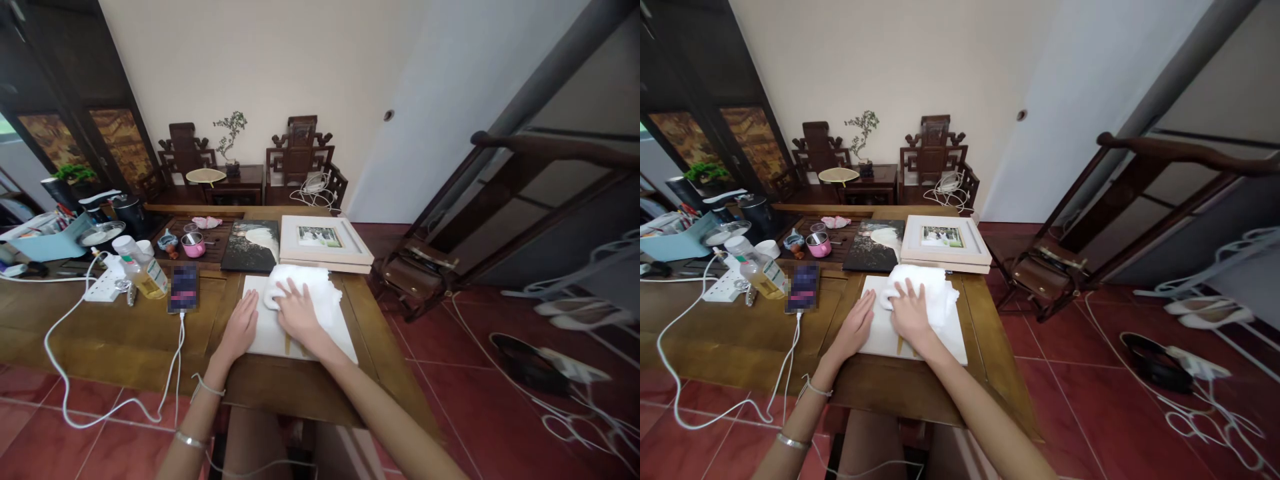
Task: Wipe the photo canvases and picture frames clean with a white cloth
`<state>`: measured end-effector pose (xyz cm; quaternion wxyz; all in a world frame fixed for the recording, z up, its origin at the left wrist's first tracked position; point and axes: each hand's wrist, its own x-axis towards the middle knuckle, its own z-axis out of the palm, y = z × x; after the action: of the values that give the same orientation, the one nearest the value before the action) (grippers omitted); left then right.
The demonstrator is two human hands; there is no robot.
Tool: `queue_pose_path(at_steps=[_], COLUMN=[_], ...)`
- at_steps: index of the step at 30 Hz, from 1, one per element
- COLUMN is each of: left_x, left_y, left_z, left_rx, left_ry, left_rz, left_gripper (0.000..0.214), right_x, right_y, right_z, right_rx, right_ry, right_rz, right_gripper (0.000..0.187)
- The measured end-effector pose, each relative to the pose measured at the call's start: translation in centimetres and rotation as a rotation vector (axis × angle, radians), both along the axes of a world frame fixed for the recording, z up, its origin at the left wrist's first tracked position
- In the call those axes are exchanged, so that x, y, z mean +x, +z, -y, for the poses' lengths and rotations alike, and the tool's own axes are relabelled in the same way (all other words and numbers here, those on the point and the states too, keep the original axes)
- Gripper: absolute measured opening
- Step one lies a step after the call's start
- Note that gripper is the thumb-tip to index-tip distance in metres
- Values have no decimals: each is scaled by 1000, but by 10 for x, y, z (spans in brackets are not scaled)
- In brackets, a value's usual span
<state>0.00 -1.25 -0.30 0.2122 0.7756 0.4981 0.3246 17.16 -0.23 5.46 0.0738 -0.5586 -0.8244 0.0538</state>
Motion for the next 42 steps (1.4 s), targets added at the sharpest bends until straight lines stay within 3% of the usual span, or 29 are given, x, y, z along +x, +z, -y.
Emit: queue_pose_path(at_steps=[2, 5, 8, 10, 12, 15, 18, 23, 26, 28, 31, 36, 38, 42], left_x=[1, 2, 4, 6, 7, 8, 7, 4, 1, -1, -2, 0, 1, 2], left_y=[7, 17, 20, 19, 16, 11, 7, 3, 1, 0, -2, -4, -4, -4], left_z=[2, 5, 7, 7, 7, 6, 4, 1, 0, 0, 0, 0, 1, 1], left_rx=[-59, -91, -84, -74, -69, -62, -7, 71, 69, 64, 74, 78, 72, 73], left_ry=[24, 111, 169, 150, 103, 56, 41, 22, 28, 22, 7, 12, 20, 23], left_rz=[136, 306, 357, 315, 223, 72, -10, -44, -49, -49, -42, -47, -54, -50], left_gripper=[49, 50, 51, 51, 52, 51, 47, 42, 41, 41, 43, 42, 42, 43], right_x=[-13, -18, -5, 9, 24, 37, 33, -9, -31, -30, -1, 84, 106, 116], right_y=[-2, -1, 9, 18, 23, 24, 21, 29, 33, 33, 29, 13, 3, -3], right_z=[1, 25, 60, 77, 83, 67, 29, -28, -45, -51, -56, -46, -28, 35], right_rx=[15, 11, -68, -154, -203, -156, -111, -131, -147, -158, -157, -134, -106, -80], right_ry=[24, 282, 520, 562, 493, 284, 171, 202, 246, 248, 196, 38, 36, 216], right_rz=[16, -3, -55, -90, -112, -107, -84, -119, -147, -164, -183, -184, -178, -183], right_gripper=[40, 37, 37, 39, 43, 47, 48, 42, 37, 36, 42, 48, 49, 47])
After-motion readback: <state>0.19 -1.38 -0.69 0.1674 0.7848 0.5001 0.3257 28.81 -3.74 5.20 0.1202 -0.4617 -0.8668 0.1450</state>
